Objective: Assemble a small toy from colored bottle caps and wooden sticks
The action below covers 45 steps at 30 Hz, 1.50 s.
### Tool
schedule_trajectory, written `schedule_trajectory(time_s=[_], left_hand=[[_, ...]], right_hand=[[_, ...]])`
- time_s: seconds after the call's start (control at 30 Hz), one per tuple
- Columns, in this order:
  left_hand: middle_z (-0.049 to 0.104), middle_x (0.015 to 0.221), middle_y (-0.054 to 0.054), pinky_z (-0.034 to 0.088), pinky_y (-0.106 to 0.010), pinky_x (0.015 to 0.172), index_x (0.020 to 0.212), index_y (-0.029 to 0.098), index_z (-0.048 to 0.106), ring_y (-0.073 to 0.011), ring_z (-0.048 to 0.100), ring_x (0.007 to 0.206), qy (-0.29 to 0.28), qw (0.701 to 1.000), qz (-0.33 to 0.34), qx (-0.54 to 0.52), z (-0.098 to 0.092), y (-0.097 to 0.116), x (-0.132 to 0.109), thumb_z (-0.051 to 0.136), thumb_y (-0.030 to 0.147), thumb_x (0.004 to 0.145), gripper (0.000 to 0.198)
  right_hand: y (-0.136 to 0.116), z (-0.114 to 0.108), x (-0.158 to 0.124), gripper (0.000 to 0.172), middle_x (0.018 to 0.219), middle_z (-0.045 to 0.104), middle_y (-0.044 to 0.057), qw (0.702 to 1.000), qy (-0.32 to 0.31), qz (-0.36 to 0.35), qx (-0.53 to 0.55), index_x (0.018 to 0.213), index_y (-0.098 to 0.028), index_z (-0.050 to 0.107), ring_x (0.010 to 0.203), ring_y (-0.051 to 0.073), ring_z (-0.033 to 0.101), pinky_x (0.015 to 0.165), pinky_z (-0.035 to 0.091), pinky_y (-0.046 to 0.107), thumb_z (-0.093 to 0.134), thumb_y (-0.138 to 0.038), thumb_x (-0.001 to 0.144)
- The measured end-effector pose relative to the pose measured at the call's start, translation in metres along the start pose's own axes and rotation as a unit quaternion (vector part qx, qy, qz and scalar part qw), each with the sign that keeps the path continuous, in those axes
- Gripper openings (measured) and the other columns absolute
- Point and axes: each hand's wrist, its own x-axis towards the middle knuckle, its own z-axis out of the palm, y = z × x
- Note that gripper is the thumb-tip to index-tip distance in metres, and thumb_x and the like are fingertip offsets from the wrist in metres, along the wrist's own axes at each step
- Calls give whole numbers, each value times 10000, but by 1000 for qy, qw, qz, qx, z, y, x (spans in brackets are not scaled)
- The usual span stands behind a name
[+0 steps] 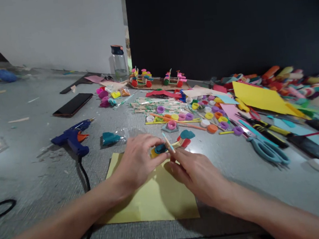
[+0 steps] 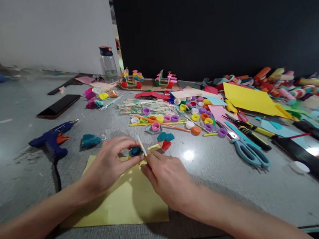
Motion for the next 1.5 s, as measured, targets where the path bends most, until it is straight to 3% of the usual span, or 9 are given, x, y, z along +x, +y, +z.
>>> schedule_trajectory(time_s=[0.1, 0.4, 0.6, 0.8, 1.13, 1.3, 1.5], left_hand=[[741, 1049, -44, 404, -450, 937, 984, 246, 682, -265, 628, 1053, 5, 999, 10, 30, 2, 3, 0, 725, 279, 838, 155], [742, 1035, -45, 405, -448, 932, 981, 222, 688, -260, 637, 1028, 9, 999, 16, 26, 3, 5, 0, 710, 237, 840, 143], [757, 1030, -27, 482, -391, 915, 934, 234, 723, -226, 669, 988, 9, 994, -53, -91, -5, 3, 6, 587, 291, 911, 149], [776, 949, -6, 520, -372, 887, 892, 235, 749, -221, 691, 926, -49, 980, -89, -173, -6, -7, 14, 620, 247, 866, 132], [753, 876, -18, 489, -402, 889, 784, 227, 723, -223, 673, 898, -4, 994, -40, -103, -4, -1, 12, 639, 190, 844, 110], [751, 905, -36, 480, -435, 912, 815, 225, 734, -238, 663, 933, 6, 997, -19, -77, -3, -1, 11, 638, 205, 862, 109], [765, 912, -16, 511, -395, 891, 844, 232, 742, -206, 683, 904, 20, 996, -10, -89, -3, -3, 11, 626, 212, 885, 125]], right_hand=[[0, 4, -1, 249, 1116, 693, 135, 1000, 6, -5, -20, 1164, -156, 569, 920, 275, 679, 718, 491, 381, 413, -244, 991], [0, 4, 1, 237, 1020, 694, 112, 999, 1, -4, -35, 1125, -145, 577, 832, 255, 677, 659, 470, 353, 434, -275, 988], [3, 3, -1, 206, 993, 705, 103, 1000, 27, -4, -12, 1060, -169, 589, 790, 228, 665, 637, 435, 327, 455, -298, 972], [3, -1, 1, 154, 882, 697, 60, 1000, 19, 11, 17, 1010, -186, 592, 720, 198, 631, 609, 390, 306, 475, -272, 959], [2, 0, 5, 155, 861, 688, 62, 1000, 11, 15, 15, 994, -174, 585, 714, 195, 616, 609, 363, 294, 455, -255, 971], [5, 3, 8, 175, 896, 687, 79, 1000, 12, 14, 8, 983, -154, 593, 770, 207, 631, 637, 370, 300, 446, -251, 988], [7, 3, 8, 172, 853, 683, 65, 999, 26, 12, 13, 952, -160, 592, 731, 199, 624, 609, 357, 295, 464, -269, 989]])
